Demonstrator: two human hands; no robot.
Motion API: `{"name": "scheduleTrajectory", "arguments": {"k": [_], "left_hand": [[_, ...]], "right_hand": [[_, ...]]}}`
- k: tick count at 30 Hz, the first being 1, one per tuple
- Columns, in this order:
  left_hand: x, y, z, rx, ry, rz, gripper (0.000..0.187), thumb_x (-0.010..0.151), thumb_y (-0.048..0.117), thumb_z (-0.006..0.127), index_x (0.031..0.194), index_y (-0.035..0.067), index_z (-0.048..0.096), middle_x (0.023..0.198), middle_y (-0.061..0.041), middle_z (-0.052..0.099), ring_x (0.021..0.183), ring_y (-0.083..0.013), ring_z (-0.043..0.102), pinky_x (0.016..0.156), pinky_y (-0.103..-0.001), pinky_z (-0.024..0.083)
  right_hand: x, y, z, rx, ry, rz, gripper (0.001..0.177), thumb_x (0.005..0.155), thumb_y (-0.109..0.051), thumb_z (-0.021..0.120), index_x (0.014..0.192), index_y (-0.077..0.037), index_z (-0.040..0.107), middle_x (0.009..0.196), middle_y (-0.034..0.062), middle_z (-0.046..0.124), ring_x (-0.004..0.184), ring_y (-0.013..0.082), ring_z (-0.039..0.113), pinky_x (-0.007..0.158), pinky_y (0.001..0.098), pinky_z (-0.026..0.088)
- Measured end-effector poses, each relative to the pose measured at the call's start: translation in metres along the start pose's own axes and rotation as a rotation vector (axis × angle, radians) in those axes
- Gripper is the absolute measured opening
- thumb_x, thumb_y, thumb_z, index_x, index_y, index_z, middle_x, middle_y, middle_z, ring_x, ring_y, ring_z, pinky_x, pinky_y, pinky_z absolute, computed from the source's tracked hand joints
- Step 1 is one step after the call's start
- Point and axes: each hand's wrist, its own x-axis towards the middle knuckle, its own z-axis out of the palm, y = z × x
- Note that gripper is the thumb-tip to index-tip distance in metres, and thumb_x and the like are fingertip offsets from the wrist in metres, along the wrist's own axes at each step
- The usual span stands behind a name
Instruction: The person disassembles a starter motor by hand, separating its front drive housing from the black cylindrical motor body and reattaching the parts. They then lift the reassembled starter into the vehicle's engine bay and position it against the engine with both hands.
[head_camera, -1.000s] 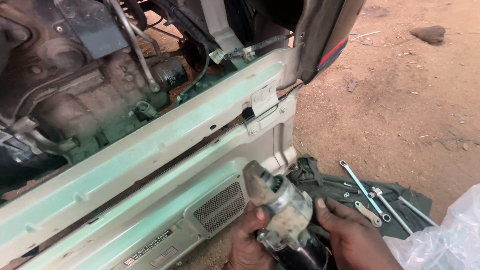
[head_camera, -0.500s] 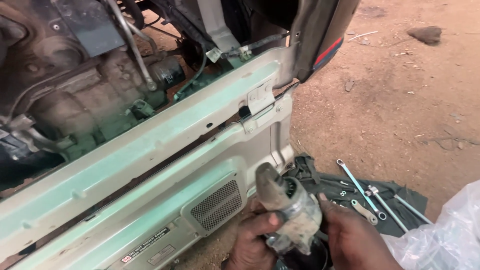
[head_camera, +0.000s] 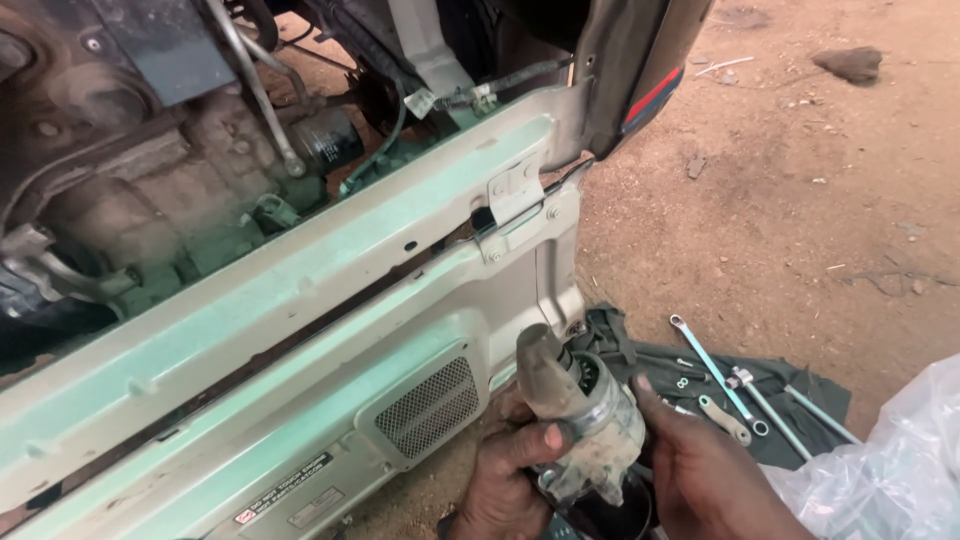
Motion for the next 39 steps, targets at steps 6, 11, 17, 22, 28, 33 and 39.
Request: {"name": "scheduleTrajectory", "arguments": {"k": [6, 11, 17, 22, 28, 33, 39], "left_hand": [[0.004, -0.007, -0.013, -0.069, -0.049, 0.076, 0.074, 0.061, 0.024, 0.081, 0.126, -0.008, 0.063, 0.107, -0.016, 0.073, 0.101, -0.0285, 0.070, 0.095, -0.039, 0.056], [0.002, -0.011, -0.015, -0.008, -0.074, 0.040, 0.069, 0.061, 0.018, 0.081, 0.124, -0.003, 0.065, 0.107, -0.015, 0.072, 0.102, -0.0272, 0.070, 0.097, -0.041, 0.057], [0.007, -0.010, -0.021, -0.028, -0.092, 0.084, 0.066, 0.062, 0.016, 0.080, 0.122, -0.008, 0.067, 0.109, -0.017, 0.073, 0.104, -0.0274, 0.070, 0.098, -0.038, 0.056], [0.002, -0.006, -0.015, -0.035, -0.100, 0.099, 0.067, 0.062, 0.014, 0.080, 0.125, -0.005, 0.066, 0.109, -0.015, 0.073, 0.104, -0.0269, 0.069, 0.098, -0.039, 0.056], [0.002, -0.004, -0.009, -0.040, -0.039, 0.046, 0.071, 0.057, 0.017, 0.081, 0.124, 0.000, 0.066, 0.107, -0.010, 0.074, 0.103, -0.0249, 0.070, 0.097, -0.038, 0.057], [0.013, -0.013, -0.026, -0.067, -0.117, 0.125, 0.069, 0.063, 0.020, 0.083, 0.123, -0.008, 0.065, 0.107, -0.015, 0.073, 0.099, -0.0279, 0.070, 0.094, -0.040, 0.056], [0.012, -0.011, -0.022, -0.031, -0.097, 0.090, 0.073, 0.061, 0.020, 0.084, 0.125, -0.009, 0.064, 0.108, -0.016, 0.072, 0.101, -0.0265, 0.070, 0.097, -0.040, 0.057]], "right_hand": [[0.004, 0.002, -0.012, -0.043, 0.038, -0.050, 0.053, 0.103, -0.037, 0.042, 0.131, 0.004, 0.062, 0.128, 0.0209, 0.072, 0.119, 0.0321, 0.064, 0.107, 0.0465, 0.045], [0.011, 0.008, -0.010, -0.028, 0.015, -0.137, 0.052, 0.101, -0.037, 0.045, 0.124, 0.005, 0.064, 0.123, 0.0205, 0.074, 0.114, 0.0316, 0.067, 0.103, 0.0457, 0.048], [-0.006, 0.002, 0.010, -0.037, 0.122, -0.069, 0.054, 0.105, -0.039, 0.040, 0.131, 0.004, 0.061, 0.130, 0.0205, 0.070, 0.119, 0.0334, 0.063, 0.107, 0.0472, 0.044], [0.019, 0.014, -0.022, 0.009, -0.080, -0.168, 0.048, 0.098, -0.033, 0.047, 0.128, 0.002, 0.063, 0.126, 0.0188, 0.073, 0.116, 0.0309, 0.067, 0.104, 0.0464, 0.048], [-0.004, 0.002, 0.013, -0.049, 0.179, -0.050, 0.055, 0.107, -0.041, 0.040, 0.135, 0.003, 0.060, 0.131, 0.0201, 0.069, 0.121, 0.0322, 0.063, 0.111, 0.0472, 0.043], [0.019, 0.011, -0.023, -0.018, -0.064, -0.160, 0.048, 0.099, -0.033, 0.047, 0.129, 0.001, 0.064, 0.127, 0.0164, 0.074, 0.117, 0.0275, 0.067, 0.105, 0.0438, 0.047], [0.013, -0.001, -0.007, -0.054, 0.043, -0.038, 0.057, 0.104, -0.043, 0.043, 0.134, 0.003, 0.062, 0.132, 0.0201, 0.070, 0.122, 0.0311, 0.063, 0.107, 0.0450, 0.045]]}}
